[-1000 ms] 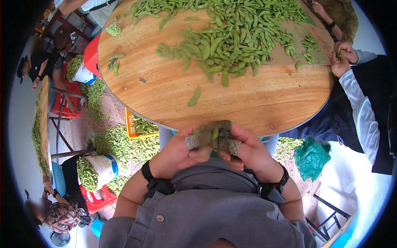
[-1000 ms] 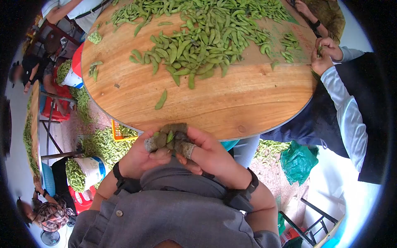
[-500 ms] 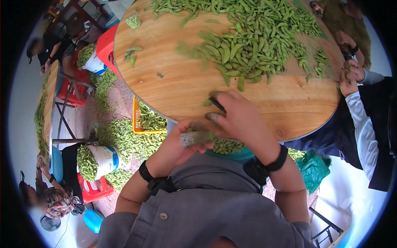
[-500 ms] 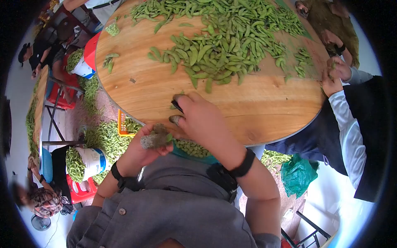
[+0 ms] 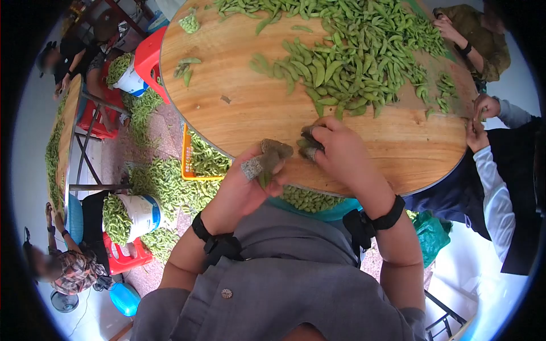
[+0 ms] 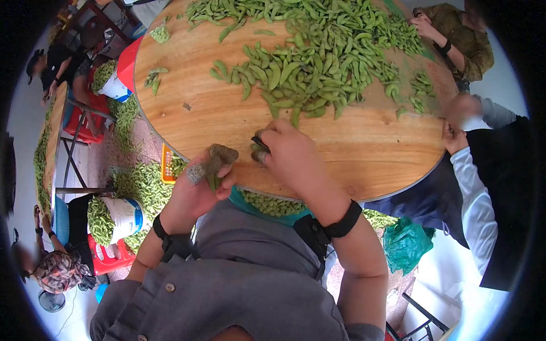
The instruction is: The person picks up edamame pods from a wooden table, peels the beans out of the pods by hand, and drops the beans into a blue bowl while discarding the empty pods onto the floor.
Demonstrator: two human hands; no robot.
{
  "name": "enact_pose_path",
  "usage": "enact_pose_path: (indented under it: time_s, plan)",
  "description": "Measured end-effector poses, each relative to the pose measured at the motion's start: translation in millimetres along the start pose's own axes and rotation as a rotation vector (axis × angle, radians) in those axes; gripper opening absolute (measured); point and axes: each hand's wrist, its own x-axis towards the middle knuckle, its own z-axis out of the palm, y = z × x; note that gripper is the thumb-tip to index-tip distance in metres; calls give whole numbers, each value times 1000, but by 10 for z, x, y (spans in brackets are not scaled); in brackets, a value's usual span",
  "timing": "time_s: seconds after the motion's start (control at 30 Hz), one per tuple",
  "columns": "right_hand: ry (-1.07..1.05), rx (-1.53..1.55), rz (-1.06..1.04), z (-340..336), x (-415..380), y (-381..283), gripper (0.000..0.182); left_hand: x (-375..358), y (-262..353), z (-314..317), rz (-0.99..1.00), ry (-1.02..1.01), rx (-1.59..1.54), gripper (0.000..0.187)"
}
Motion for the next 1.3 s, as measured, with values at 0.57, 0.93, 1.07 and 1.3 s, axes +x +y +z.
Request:
enact_pose_path:
  time_s: [0.57, 0.93, 1.07, 1.3]
  plan:
    - [-99, 1311, 774, -319, -398, -159, 16, 196, -220, 269, -184, -51, 479, 18]
    - [-161, 1295, 516, -275, -554, -45, 22, 118, -137, 292, -354, -151, 65, 19]
    - [-116, 1059, 599, -400, -572, -243, 27, 137, -126, 337, -106, -20, 410, 19]
    - [-132, 786, 468, -399, -672, -328, 42, 189, -234, 303, 151, -51, 725, 14]
